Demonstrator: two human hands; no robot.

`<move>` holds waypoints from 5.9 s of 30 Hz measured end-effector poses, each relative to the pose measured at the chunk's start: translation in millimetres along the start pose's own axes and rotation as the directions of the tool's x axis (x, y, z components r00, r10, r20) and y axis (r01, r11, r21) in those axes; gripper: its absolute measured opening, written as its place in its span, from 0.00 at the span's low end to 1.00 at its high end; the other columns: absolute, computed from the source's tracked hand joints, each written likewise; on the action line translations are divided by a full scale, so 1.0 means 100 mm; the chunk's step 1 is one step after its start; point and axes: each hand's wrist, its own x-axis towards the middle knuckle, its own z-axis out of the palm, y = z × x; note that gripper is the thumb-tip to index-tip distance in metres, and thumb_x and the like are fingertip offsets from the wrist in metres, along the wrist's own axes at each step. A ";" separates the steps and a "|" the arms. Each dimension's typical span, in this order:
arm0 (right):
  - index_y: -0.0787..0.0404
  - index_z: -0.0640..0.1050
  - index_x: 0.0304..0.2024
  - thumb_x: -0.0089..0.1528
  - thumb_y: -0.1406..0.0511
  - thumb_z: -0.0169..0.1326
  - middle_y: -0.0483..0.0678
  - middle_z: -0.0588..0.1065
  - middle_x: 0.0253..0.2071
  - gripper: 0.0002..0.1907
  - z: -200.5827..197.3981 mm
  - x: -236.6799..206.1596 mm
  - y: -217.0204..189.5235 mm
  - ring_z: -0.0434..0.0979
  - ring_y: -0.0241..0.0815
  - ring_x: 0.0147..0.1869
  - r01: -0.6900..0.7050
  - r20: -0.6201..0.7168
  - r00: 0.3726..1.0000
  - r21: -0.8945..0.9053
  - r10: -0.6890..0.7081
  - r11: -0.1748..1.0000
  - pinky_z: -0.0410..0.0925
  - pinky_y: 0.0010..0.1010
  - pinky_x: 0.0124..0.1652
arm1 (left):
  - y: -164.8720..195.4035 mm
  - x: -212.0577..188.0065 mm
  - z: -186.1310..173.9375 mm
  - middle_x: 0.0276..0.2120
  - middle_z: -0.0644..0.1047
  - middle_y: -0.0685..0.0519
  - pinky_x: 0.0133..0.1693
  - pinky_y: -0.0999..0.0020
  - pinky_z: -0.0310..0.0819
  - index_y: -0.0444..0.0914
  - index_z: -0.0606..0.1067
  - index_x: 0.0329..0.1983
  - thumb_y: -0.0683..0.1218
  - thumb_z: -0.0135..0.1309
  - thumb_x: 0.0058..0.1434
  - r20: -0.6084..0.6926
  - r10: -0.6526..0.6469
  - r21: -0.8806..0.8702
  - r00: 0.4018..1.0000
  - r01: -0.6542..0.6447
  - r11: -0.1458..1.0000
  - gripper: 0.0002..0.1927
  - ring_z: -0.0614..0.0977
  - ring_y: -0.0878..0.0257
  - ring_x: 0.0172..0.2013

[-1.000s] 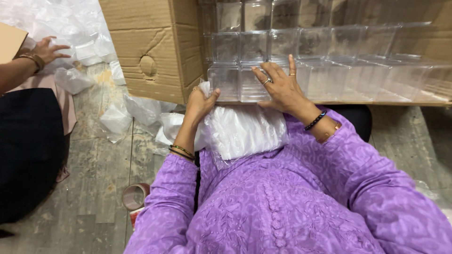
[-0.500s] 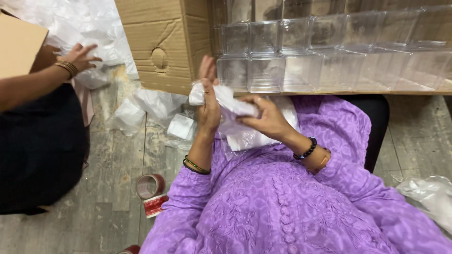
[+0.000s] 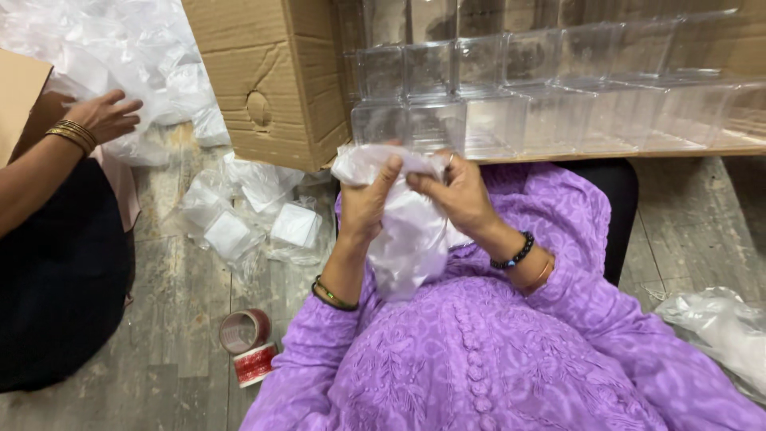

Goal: The person sits on the floor and places clear plastic boxes into white plastic bags one at a time, then sets the bagged boxes into a large cardboard box in front of them. Another person nearby occasionally hands over or gathers plastic bags.

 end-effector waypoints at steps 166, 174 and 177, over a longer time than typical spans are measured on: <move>0.67 0.81 0.45 0.66 0.66 0.60 0.41 0.78 0.33 0.09 -0.40 0.06 0.01 0.74 0.27 0.35 0.067 -0.024 0.997 0.020 -0.067 0.998 0.70 0.19 0.37 | 0.12 -0.09 0.06 0.33 0.73 0.50 0.36 0.66 0.65 0.27 0.77 0.38 0.44 0.66 0.66 -0.059 -0.012 0.403 0.998 0.035 0.915 0.14 0.72 0.62 0.35; 0.62 0.76 0.36 0.71 0.60 0.56 0.36 0.71 0.31 0.13 -0.38 -0.01 0.15 0.64 0.25 0.35 0.087 -0.090 0.992 0.015 -0.085 0.996 0.61 0.18 0.36 | 0.28 -0.12 0.36 0.28 0.76 0.63 0.35 0.77 0.70 0.41 0.76 0.32 0.43 0.65 0.56 -0.016 -0.121 0.072 0.993 0.122 0.990 0.07 0.75 0.74 0.32; 0.61 0.76 0.37 0.72 0.61 0.55 0.37 0.72 0.35 0.12 -0.39 -0.03 0.13 0.65 0.26 0.39 0.170 -0.044 0.984 -0.001 -0.170 0.985 0.62 0.19 0.42 | 0.24 -0.15 0.36 0.27 0.73 0.64 0.32 0.75 0.66 0.38 0.76 0.31 0.48 0.63 0.64 0.054 0.028 0.199 0.998 -0.038 0.979 0.11 0.71 0.74 0.30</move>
